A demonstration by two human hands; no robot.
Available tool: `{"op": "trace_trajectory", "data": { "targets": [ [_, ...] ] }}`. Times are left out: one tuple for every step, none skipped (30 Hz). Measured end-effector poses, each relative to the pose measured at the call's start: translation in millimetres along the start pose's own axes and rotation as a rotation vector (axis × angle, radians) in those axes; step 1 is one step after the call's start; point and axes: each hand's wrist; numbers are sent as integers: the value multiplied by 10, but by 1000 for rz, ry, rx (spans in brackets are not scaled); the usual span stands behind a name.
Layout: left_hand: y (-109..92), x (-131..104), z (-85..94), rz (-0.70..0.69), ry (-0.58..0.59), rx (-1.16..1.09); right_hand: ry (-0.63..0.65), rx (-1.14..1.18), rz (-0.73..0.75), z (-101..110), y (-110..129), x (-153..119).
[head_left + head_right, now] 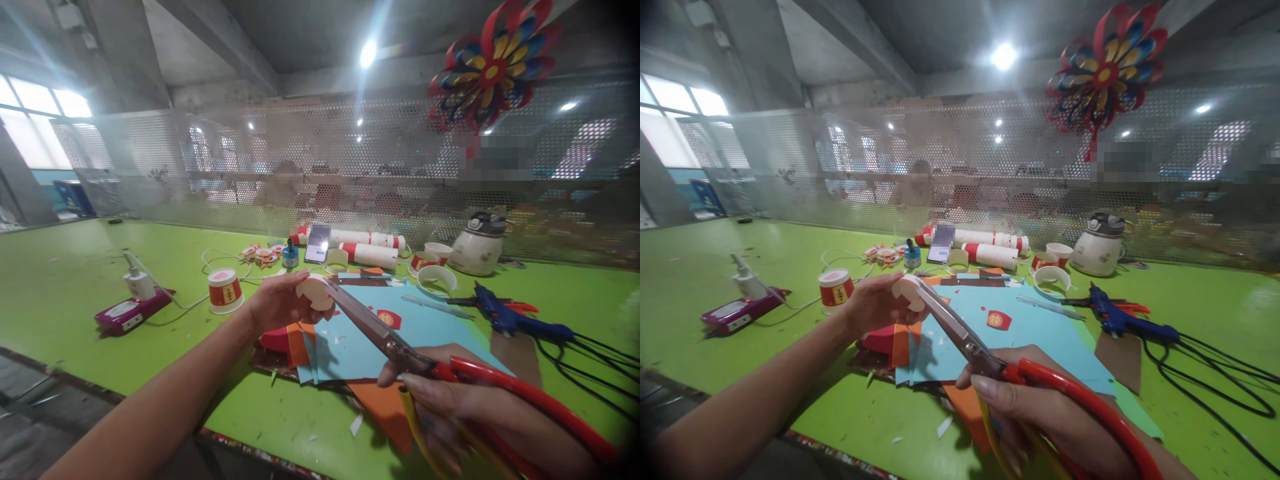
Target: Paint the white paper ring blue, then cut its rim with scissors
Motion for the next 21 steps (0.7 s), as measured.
{"op": "trace_trajectory", "data": {
  "targets": [
    [0,-1,3,0,-4,-3,-30,13,-5,-18,12,-9],
    [-1,-2,4,0,-6,-6,-41,19,-8,-38,29,-21],
    [-4,-3,4,1,-8,-9,-37,14,-13,-58,49,-34],
    [-6,-3,1,3,-9,-12,-29,9,-16,-76,68,-47],
    [-9,-3,-3,5,-9,-15,-24,7,-17,-91,85,-59],
    [-12,-3,-8,7,-9,-18,-25,5,-16,-103,96,-68],
    [-14,-3,-14,8,-9,-20,-33,3,-14,-110,103,-74],
    [-15,-3,-20,8,-9,-22,-47,-6,-12,-112,106,-77],
    [-17,-3,-25,8,-10,-24,-66,-30,-7,-110,106,-77],
    [-17,-2,-30,7,-12,-26,-84,-59,0,-102,106,-75],
    [-18,-2,-34,8,-14,-28,-104,-99,8,-90,105,-70],
    [-19,-2,-37,10,-15,-29,-113,-142,21,-74,106,-65],
    [-20,-2,-39,13,-16,-31,-118,-179,27,-56,107,-59],
    [-22,-1,-41,17,-17,-33,-120,-210,31,-39,109,-54],
    [-24,0,-42,20,-18,-34,-114,-232,32,-26,112,-50],
    [-26,1,-42,23,-19,-36,-116,-238,31,-18,115,-48],
    [-29,2,-41,25,-22,-37,-123,-230,28,-19,118,-48],
    [-31,4,-39,26,-25,-37,-133,-206,21,-28,121,-48],
    [-33,5,-37,26,-29,-37,-150,-174,13,-44,126,-50],
    [-34,6,-34,24,-33,-36,-167,-136,4,-66,130,-53],
    [-35,7,-31,22,-36,-35,-179,-99,-7,-90,134,-58]
  ]
}}
Point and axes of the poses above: each hand's wrist, its own x-axis towards the middle knuckle, its own z-axis out of the back of the hand, y = z × x, and after that the axes turned 15 degrees about -z, right-handed
